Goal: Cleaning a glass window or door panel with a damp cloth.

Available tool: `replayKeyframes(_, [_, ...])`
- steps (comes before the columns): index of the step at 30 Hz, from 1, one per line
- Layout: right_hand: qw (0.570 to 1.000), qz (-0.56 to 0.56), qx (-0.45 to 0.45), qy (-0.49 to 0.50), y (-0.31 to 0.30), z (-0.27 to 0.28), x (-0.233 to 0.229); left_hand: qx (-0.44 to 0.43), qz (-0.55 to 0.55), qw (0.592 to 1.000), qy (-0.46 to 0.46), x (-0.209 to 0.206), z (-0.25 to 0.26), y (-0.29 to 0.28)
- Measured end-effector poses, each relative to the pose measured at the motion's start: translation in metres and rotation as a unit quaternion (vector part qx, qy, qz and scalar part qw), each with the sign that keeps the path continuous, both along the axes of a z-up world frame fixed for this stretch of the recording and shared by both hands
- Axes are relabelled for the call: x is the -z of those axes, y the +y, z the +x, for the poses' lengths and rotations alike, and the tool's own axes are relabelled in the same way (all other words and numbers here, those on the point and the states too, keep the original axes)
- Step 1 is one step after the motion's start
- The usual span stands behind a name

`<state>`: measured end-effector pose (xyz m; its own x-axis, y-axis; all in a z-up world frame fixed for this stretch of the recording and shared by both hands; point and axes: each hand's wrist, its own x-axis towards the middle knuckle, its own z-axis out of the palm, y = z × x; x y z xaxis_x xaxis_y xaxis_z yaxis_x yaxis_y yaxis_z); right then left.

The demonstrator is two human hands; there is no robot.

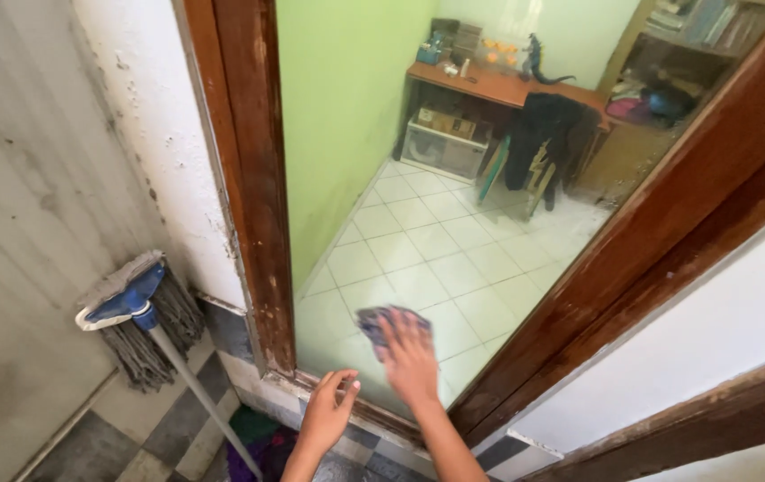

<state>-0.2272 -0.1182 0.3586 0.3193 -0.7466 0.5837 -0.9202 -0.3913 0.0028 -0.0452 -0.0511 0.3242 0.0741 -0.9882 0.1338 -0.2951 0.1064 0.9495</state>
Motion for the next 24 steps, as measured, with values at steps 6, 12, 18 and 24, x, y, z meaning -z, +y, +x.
replayKeyframes(6, [0.987,-0.136,0.081,-0.003,-0.011,-0.086,0.045,-0.012,-0.001,1.000,0.013,0.021,0.015,0.002])
replayKeyframes(12, [0.950,-0.274,0.101,-0.113,-0.066,-0.011,-0.074,-0.003,-0.065,0.997,-0.051,0.008,0.029,0.006])
replayKeyframes(18, [0.989,-0.109,-0.048,0.091,-0.073,0.080,-0.054,-0.023,0.034,0.999,0.006,-0.002,0.026,0.004])
replayKeyframes(24, [0.994,0.014,-0.104,0.026,-0.035,0.039,0.025,0.019,0.055,0.998,0.002,0.015,-0.009,-0.008])
